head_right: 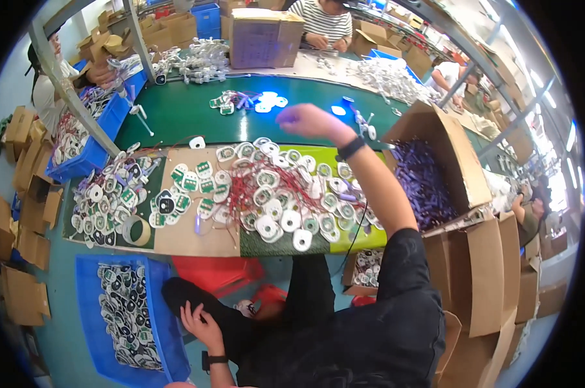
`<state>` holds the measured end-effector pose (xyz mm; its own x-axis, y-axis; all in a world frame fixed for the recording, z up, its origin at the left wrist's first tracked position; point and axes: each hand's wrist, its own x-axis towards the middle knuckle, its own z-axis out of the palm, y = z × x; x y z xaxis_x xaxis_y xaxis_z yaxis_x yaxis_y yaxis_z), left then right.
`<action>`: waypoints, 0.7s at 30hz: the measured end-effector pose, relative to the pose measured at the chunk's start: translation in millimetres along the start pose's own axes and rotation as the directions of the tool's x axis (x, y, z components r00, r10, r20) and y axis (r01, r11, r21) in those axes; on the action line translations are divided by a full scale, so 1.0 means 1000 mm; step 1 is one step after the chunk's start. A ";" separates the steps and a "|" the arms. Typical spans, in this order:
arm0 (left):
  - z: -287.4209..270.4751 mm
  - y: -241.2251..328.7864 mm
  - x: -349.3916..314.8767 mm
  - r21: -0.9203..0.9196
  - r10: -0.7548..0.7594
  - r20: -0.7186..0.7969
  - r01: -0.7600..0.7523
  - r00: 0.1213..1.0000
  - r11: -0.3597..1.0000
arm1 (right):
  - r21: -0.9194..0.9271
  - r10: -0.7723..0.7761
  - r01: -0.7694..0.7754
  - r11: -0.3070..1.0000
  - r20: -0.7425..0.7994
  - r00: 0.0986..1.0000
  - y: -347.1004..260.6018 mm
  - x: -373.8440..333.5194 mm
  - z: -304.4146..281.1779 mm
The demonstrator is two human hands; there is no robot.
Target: Assembling small electronic components by attaching straps to circular PCB tags at a factory workbench.
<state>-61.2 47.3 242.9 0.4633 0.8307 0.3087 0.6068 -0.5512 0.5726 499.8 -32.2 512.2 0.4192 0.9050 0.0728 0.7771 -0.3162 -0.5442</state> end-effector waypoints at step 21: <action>0.046 0.107 0.222 -0.096 0.200 0.087 -0.192 0.976 0.977 | 0.731 0.369 -0.466 0.499 0.308 0.877 -0.070 -0.341 0.194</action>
<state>136.7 169.0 337.7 0.6300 0.6935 0.3495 0.4422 -0.6903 0.5727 211.7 -263.8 363.2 0.5097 0.7649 -0.3939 -0.1508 -0.3714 -0.9162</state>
